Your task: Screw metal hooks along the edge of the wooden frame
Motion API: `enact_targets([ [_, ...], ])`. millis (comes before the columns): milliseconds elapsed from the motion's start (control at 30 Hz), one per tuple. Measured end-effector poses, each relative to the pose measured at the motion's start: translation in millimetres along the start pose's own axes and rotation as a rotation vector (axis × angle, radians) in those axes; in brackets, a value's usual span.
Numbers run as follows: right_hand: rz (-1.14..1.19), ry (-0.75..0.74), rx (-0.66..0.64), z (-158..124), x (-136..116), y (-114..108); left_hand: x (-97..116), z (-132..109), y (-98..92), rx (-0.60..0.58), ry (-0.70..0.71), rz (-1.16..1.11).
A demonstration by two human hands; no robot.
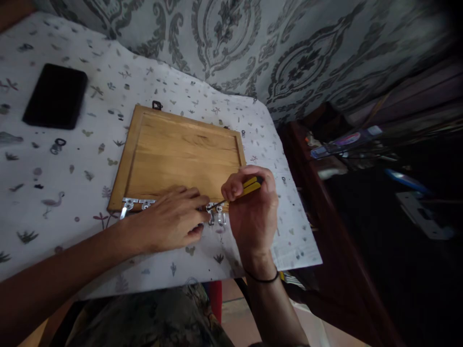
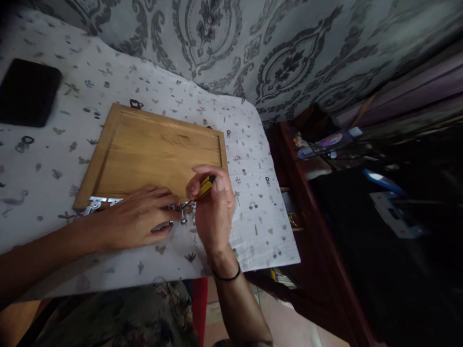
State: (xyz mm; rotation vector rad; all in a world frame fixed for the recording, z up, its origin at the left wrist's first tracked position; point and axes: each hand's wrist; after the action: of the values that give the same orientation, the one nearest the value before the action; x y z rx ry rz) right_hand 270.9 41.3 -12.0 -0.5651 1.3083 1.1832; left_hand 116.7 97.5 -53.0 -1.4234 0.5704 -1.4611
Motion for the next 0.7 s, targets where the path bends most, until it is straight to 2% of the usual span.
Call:
enact_targets([
  [200,-0.104,-0.045,-0.335,17,-9,-28,0,1,-1.6,-0.033,0.007,0.024],
  [333,0.118,0.126,-0.576,23,-14,-26,0,2,-2.9,-0.049,0.004,0.022],
  [433,0.186,0.196,-0.672,28,-12,-21,1,3,-4.5,-0.066,0.007,0.02],
  [533,0.155,0.229,-0.585,29,-10,-14,2,4,-5.2,-0.07,0.0,0.013],
  [633,0.069,0.21,-0.339,20,-13,0,2,3,-4.2,-0.063,-0.014,0.005],
  [700,0.031,0.128,-0.139,9,-15,12,2,2,-2.8,-0.053,-0.012,-0.001],
])
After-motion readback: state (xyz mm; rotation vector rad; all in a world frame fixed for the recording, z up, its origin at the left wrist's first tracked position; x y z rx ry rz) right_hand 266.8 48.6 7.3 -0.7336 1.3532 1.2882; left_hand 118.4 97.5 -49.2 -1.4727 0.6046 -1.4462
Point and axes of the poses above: each hand's wrist, its own z-axis towards the middle knuckle, its own y-axis out of the palm, x = y × z
